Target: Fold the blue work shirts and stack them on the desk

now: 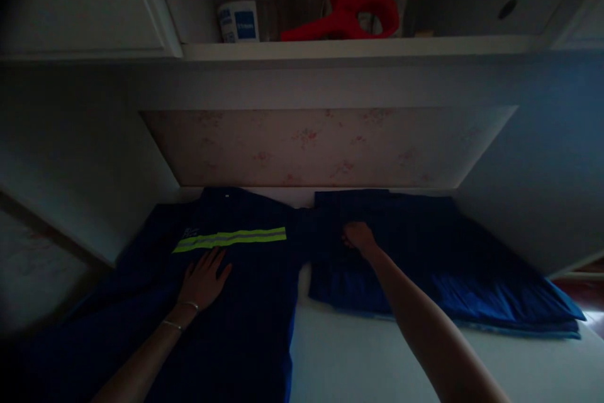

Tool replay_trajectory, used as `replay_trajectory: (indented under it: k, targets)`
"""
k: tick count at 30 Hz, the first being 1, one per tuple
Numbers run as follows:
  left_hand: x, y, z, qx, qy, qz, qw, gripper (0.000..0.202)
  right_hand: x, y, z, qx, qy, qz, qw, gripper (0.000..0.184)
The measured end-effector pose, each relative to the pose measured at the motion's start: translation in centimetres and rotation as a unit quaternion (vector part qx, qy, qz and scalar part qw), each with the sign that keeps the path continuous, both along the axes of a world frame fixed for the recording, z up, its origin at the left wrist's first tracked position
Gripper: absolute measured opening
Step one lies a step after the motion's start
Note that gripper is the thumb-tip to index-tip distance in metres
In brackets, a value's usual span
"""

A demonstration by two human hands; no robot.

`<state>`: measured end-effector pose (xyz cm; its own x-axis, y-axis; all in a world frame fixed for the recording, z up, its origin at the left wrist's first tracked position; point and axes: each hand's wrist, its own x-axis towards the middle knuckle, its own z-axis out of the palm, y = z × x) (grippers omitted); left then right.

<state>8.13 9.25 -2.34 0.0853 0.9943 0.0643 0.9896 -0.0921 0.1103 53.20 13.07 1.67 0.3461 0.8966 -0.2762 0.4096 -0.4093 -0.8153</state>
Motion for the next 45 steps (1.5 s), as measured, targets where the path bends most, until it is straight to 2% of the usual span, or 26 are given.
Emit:
replay_trajectory:
  k: [2,4,8,12,15,20,23,26,28,32,36,40,45]
  targets:
    - [-0.1,0.9,-0.2,-0.004,0.010,0.005,1.000,0.064,1.7,1.3,0.1,0.001,-0.083,0.017,0.996,0.033]
    - [-0.2,1.6,-0.5,-0.009,0.018,0.008,1.000,0.064,2.8,3.3,0.6,0.021,-0.168,0.041,0.985,0.044]
    - [-0.3,2.3,-0.8,-0.009,0.034,0.011,0.999,0.064,2.7,7.5,1.6,0.072,-0.315,0.098,0.941,0.067]
    - [-0.3,2.3,-1.0,-0.021,0.065,0.012,0.998,0.062,1.6,9.7,2.0,0.107,-0.412,0.137,0.895,0.058]
    - [-0.3,2.3,-1.0,-0.024,0.085,0.006,0.996,0.060,1.5,9.7,2.0,0.124,-0.458,0.145,0.868,0.046]
    - [0.0,2.1,-0.9,-0.008,0.075,0.027,0.997,0.062,2.2,8.6,1.4,0.116,-0.499,0.175,0.841,0.040]
    - [0.1,1.9,-0.8,-0.012,0.085,0.012,0.996,0.059,1.9,8.6,1.3,0.103,-0.510,0.184,0.834,0.038]
    - [0.1,1.8,-0.5,-0.018,0.085,0.002,0.996,0.055,0.8,9.4,1.6,0.105,-0.515,0.189,0.830,0.045]
    - [0.1,1.8,-0.3,-0.018,0.085,0.001,0.996,0.054,-0.1,10.1,2.0,0.115,-0.514,0.213,0.823,0.046]
    - [0.1,1.6,0.3,-0.024,0.097,-0.014,0.995,0.052,-1.8,11.4,2.2,0.126,-0.509,0.265,0.809,0.042]
    - [0.0,1.7,0.4,-0.025,0.100,-0.018,0.994,0.051,-2.4,12.0,1.8,0.108,-0.512,0.266,0.809,0.034]
    - [0.0,2.0,0.2,-0.016,0.083,0.001,0.996,0.055,-1.3,10.8,2.0,0.105,-0.528,0.259,0.801,0.038]
    - [0.5,2.0,-0.1,-0.002,0.075,0.032,0.997,0.061,-0.6,8.4,3.1,0.101,-0.549,0.301,0.773,0.051]
